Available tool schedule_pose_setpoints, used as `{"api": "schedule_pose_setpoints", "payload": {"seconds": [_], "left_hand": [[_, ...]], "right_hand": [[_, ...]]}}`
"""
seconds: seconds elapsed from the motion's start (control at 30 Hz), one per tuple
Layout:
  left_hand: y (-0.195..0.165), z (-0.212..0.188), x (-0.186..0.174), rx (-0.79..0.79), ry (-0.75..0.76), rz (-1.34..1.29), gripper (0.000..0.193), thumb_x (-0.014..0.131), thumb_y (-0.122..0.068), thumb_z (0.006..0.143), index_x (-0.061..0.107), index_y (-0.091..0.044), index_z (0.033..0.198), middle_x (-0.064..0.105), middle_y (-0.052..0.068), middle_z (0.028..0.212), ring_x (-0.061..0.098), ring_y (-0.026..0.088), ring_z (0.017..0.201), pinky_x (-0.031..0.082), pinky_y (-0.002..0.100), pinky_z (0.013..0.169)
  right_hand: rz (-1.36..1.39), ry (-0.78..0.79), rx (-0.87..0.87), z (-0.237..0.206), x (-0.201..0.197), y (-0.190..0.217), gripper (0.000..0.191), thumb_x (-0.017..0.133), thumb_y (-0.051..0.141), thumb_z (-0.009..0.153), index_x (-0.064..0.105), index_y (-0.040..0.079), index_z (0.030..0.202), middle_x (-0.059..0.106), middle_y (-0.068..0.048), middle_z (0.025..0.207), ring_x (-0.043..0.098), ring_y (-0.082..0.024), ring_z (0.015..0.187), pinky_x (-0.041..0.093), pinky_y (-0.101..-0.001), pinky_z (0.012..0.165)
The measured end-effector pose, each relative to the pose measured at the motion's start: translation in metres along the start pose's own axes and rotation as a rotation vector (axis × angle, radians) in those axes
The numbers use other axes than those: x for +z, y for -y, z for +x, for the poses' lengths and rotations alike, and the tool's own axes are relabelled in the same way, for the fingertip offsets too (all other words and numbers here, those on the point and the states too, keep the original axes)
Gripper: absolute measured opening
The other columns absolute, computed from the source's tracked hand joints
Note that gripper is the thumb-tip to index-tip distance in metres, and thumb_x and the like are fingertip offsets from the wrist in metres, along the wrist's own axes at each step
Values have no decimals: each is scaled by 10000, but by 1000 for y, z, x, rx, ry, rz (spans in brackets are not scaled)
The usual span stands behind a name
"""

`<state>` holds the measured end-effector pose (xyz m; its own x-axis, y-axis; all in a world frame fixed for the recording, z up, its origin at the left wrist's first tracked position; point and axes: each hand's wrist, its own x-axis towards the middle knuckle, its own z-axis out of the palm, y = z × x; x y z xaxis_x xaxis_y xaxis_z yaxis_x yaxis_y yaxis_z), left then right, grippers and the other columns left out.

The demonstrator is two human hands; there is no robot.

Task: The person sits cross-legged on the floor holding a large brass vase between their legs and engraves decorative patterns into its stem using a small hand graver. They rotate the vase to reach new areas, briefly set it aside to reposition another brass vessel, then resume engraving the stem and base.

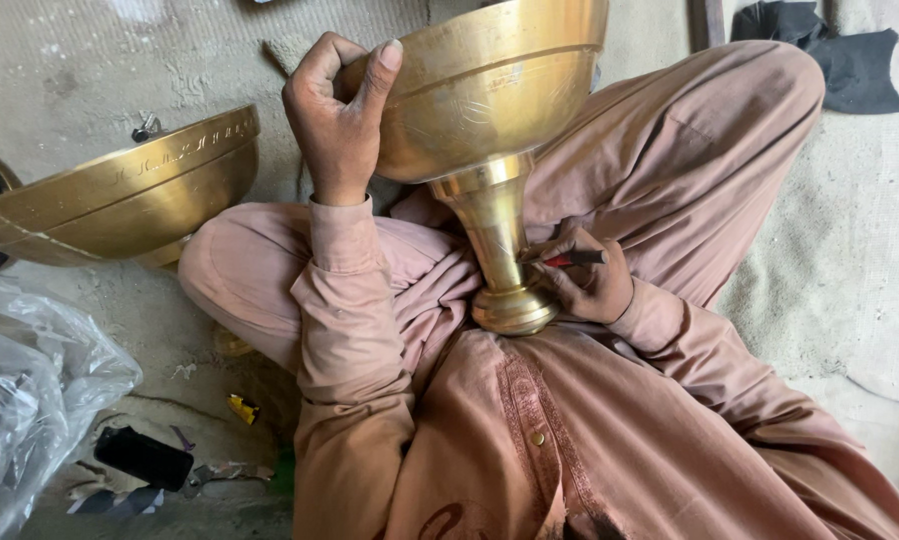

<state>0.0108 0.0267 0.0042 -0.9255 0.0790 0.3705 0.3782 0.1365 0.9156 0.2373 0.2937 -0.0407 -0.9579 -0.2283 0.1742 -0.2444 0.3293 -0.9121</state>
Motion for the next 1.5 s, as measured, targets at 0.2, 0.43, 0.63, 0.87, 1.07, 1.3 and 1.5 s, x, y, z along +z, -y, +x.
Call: {"api": "schedule_pose_setpoints", "payload": {"seconds": [0.2, 0.43, 0.63, 0.87, 1.07, 1.3, 1.5], "left_hand": [[-6, -1, -3, -7, -4, 6, 468, 790, -343, 1027, 515, -67, 768, 431, -60, 668, 359, 62, 654, 320, 263, 608], [2, -7, -5, -91, -27, 7, 395, 794, -403, 1003, 620, -60, 911, 546, -32, 780, 427, 75, 715, 358, 273, 652], [3, -6, -12, 134, -512, 276, 919, 730, -549, 1045, 94, -230, 1628, 162, 103, 1682, 254, 270, 1530, 348, 498, 1223], [-57, -17, -13, 296, -453, 58, 674, 657, -436, 1098, 278, -244, 1622, 316, 86, 1662, 349, 247, 1531, 348, 485, 1266], [-155, -64, 47, 447, 464, -543, 440, 631, -437, 1038, 601, -145, 1365, 617, 71, 1368, 582, 241, 1335, 443, 461, 1175], [-196, -95, 81, 658, 788, -529, 405, 668, -445, 1050, 621, -170, 1344, 617, 73, 1372, 565, 245, 1355, 397, 464, 1186], [-197, -109, 82, 710, 808, -390, 376, 700, -451, 1060, 637, -191, 1325, 617, 74, 1375, 550, 248, 1371, 357, 466, 1195]], "right_hand": [[-5, -11, -30, -2, 1, 2, 105, 663, 30, 936, 648, 12, 1038, 731, -139, 1013, 749, -228, 905, 581, -317, 796], [183, 53, 144, -2, 0, 9, 87, 653, 25, 952, 621, 0, 1029, 758, -123, 996, 757, -155, 861, 600, -280, 740], [285, -53, 173, -6, 3, 2, 84, 685, -10, 966, 628, -7, 1028, 729, -124, 975, 677, -150, 870, 534, -251, 781], [601, -172, 254, -2, 8, -1, 99, 660, 10, 983, 590, 18, 1053, 744, -140, 1073, 730, -174, 968, 613, -287, 846], [624, -245, 379, 3, 12, -2, 80, 652, 10, 989, 588, 17, 1036, 769, -175, 1007, 757, -213, 923, 640, -308, 800], [468, -280, 427, 2, 11, 1, 94, 680, -32, 981, 592, -16, 1007, 750, -170, 987, 709, -177, 886, 590, -296, 776], [530, -242, 366, 4, 10, 2, 71, 654, -13, 993, 594, -26, 1028, 747, -154, 1024, 725, -168, 899, 611, -305, 786]]}}
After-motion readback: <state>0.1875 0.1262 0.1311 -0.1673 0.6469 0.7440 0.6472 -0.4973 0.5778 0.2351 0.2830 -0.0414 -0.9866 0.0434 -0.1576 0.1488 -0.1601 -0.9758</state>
